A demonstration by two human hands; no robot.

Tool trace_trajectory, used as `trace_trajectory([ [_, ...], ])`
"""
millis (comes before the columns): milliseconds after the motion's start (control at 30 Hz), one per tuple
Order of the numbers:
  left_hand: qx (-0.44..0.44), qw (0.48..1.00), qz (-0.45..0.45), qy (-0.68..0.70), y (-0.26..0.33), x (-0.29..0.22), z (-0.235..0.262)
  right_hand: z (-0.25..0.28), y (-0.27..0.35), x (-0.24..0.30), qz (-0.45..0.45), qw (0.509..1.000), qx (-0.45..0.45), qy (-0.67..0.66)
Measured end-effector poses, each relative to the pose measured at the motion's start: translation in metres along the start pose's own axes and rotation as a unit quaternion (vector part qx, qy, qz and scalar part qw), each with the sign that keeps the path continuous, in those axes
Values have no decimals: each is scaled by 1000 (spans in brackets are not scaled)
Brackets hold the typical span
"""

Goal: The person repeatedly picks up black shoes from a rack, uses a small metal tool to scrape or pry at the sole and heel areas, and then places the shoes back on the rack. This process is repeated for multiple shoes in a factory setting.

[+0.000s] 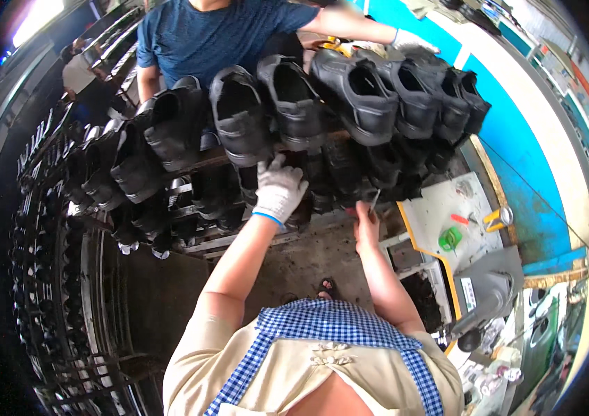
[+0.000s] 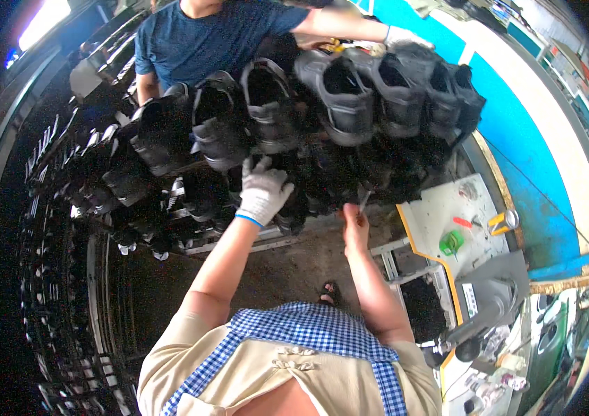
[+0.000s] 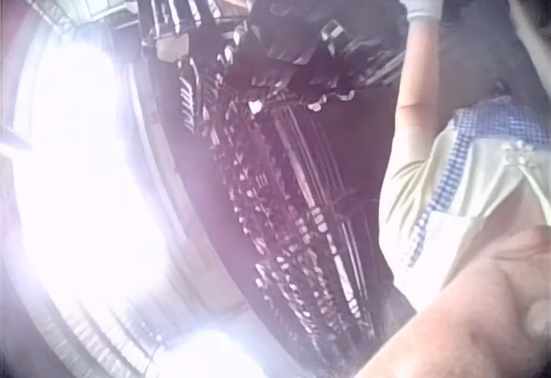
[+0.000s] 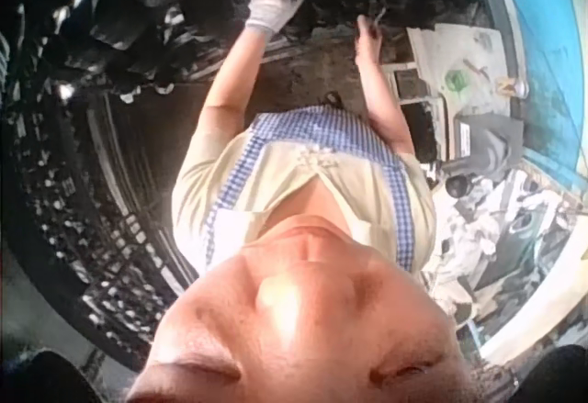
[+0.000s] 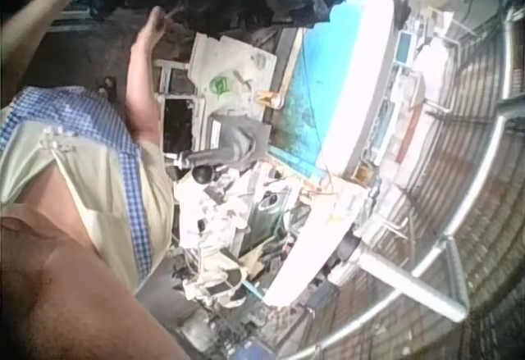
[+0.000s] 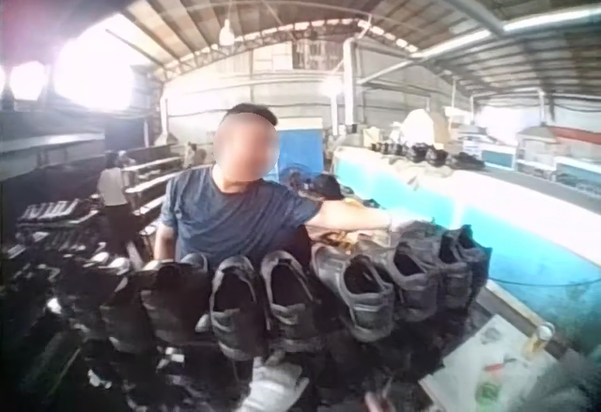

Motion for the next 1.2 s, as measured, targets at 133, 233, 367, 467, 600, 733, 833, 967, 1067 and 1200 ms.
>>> trace_trajectory([
  [133,-63,969,-39,234,15,-16,30,3,42,15,182,963,194,55],
  [233,23,909,67,411,44,-28,64,-16,85,87,288,903,277,158],
  [367,215,631,92,740,67,-42,84,-19,104,135,389,889,221,100],
  [467,320,452,113,825,76,-51,92,-18,110,155,402,886,218,75],
  [600,399,382,133,823,92,-55,85,-12,126,171,379,899,212,63],
  [733,395,414,112,812,104,-65,79,7,142,184,427,863,189,193],
  [833,380,475,69,791,116,-77,91,5,162,224,534,767,161,318],
  [967,340,640,-24,689,119,-82,93,5,173,241,570,681,194,416],
  [1067,190,786,-109,579,123,-83,87,-2,185,259,532,617,230,532],
  [1200,84,822,-181,533,129,-95,98,-5,189,259,496,489,261,669],
])
Point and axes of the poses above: each hand's wrist, its own y-axis away from the middle knuckle, its own z-axis out of the back of the hand, x = y × z, the point moved 3 cm from there along -y, towards the middle knuckle, and after that the axes turned 11 degrees about z, right-handed, at the moved point
